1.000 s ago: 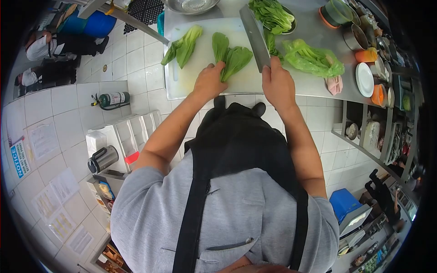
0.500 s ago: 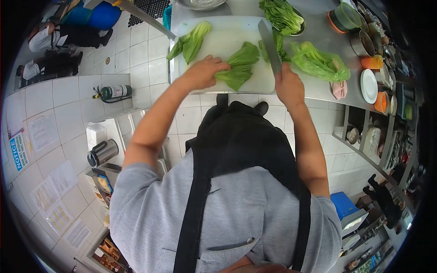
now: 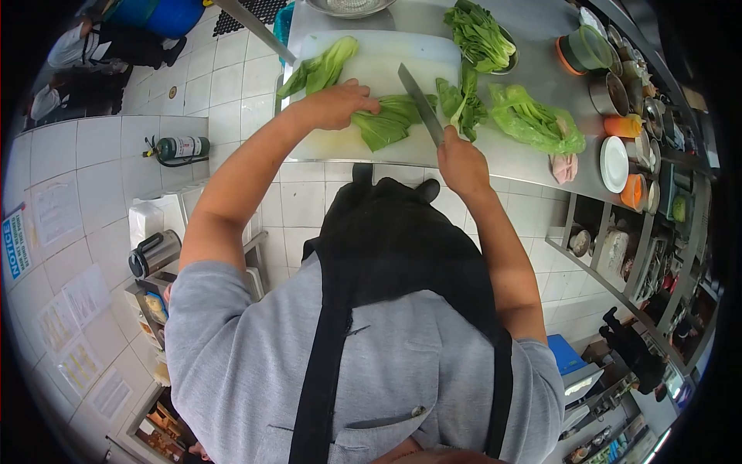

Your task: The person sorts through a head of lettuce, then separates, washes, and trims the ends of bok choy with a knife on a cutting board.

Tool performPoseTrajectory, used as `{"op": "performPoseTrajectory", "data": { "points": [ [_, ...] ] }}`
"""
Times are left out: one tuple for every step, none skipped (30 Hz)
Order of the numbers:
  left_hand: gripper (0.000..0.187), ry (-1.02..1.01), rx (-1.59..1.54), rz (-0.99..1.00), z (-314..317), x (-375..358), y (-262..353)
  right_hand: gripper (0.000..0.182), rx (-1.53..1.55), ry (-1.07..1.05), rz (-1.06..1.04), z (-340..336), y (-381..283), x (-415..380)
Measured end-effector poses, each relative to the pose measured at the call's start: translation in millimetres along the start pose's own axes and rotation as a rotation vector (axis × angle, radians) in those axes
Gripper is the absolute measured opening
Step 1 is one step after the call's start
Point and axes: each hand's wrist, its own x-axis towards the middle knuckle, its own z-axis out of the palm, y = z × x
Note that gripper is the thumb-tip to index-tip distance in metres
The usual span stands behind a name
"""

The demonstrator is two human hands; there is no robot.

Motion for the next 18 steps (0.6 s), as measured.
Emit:
{"op": "performPoseTrajectory", "data": {
  "points": [
    [0.068,0.0,0.004,-0.001,-2,-3,-1,0.025,-0.009,-0.037,0.038,-2,4,0],
    [0.067,0.007,0.004,-0.014,-4,-7,0,0.025,-0.006,-0.031,0.037,-5,7,-2],
    [0.066,0.013,0.006,-0.023,-7,-11,2,0.025,-0.01,-0.02,0.035,-8,12,-6],
    [0.066,0.015,0.014,-0.017,-13,-15,3,0.025,-0.016,-0.006,0.032,-11,16,-8],
    [0.065,0.039,0.012,-0.031,-19,-20,3,0.025,-0.016,0.003,0.033,-14,18,-10],
    [0.065,0.062,0.008,-0.046,-24,-24,6,0.024,-0.009,0.023,0.084,-15,18,-13],
    [0.065,0.061,0.012,-0.044,-30,-28,9,0.024,0.001,0.042,0.134,-16,18,-17],
    [0.064,0.184,-0.031,-0.065,-34,-32,12,0.024,0.004,0.045,0.135,-17,16,-20],
    [0.063,0.306,-0.076,-0.088,-37,-35,15,0.024,0.053,0.065,0.165,-18,13,-24],
    [0.063,0.302,-0.075,-0.089,-36,-34,22,0.024,0.102,0.082,0.194,-18,11,-27],
    [0.062,0.445,-0.205,-0.125,-34,-27,30,0.024,0.107,0.083,0.195,-12,14,-30],
    [0.063,0.588,-0.333,-0.159,-34,-17,39,0.028,0.143,0.069,0.143,-1,23,-32],
    [0.064,0.664,-0.344,-0.162,-23,-6,44,0.032,0.177,0.055,0.093,6,28,-33],
    [0.064,0.66,-0.34,-0.157,-11,7,54,0.032,0.181,0.06,0.097,6,29,-35],
    [0.065,0.698,-0.507,-0.279,3,22,66,0.032,0.187,0.043,0.147,7,29,-36],
    [0.067,0.732,-0.677,-0.406,18,33,73,0.032,0.192,0.022,0.196,7,30,-37],
    [0.067,0.727,-0.682,-0.411,38,39,72,0.032,0.192,0.015,0.199,7,27,-39],
    [0.07,0.67,-0.546,-0.436,52,42,76,0.028,0.246,0.063,0.214,6,22,-43]
  ]
}}
